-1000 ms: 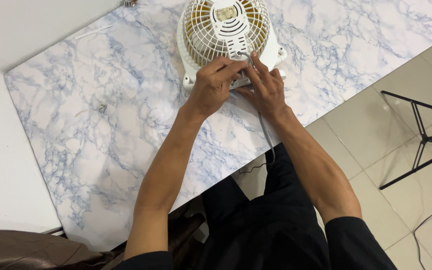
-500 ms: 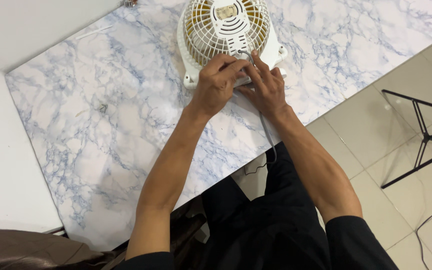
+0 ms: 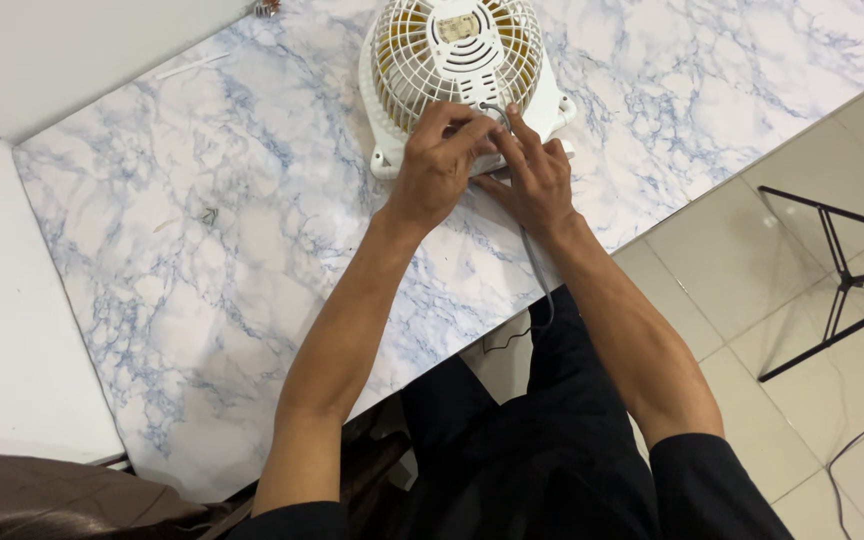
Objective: The person uses a screwdriver to remove screws from the base and rear housing of a small white electric fan. They detach the rear grille and set it aside, then continue unscrewing components from the base while the fan remains on a marble-patterned tabletop.
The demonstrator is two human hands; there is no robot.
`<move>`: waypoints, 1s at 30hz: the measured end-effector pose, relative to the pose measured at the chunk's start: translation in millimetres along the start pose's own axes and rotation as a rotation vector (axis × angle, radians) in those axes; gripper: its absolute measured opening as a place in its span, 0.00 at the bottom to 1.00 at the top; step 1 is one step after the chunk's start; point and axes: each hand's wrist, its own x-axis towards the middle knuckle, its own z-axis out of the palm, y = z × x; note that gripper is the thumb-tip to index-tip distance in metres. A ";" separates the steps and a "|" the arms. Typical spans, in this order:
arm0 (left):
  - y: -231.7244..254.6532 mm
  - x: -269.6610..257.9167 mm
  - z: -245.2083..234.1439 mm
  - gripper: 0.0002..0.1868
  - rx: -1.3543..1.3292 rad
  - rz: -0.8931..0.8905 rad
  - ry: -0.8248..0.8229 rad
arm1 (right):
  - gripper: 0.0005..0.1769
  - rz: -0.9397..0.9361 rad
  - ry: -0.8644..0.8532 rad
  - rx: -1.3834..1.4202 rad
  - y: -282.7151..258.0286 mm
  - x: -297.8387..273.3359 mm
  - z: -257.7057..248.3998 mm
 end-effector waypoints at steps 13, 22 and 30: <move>-10.4 -5.2 -7.4 0.21 -0.060 -0.037 -0.120 | 0.50 -0.004 0.002 0.021 2.4 -1.2 -1.1; -6.3 -7.6 3.0 0.18 -0.067 0.017 -0.015 | 0.51 0.026 -0.016 0.021 -2.7 -1.9 -3.6; -12.6 -4.5 0.2 0.22 -0.085 0.011 -0.059 | 0.50 0.009 0.016 0.031 -1.1 -1.5 -2.4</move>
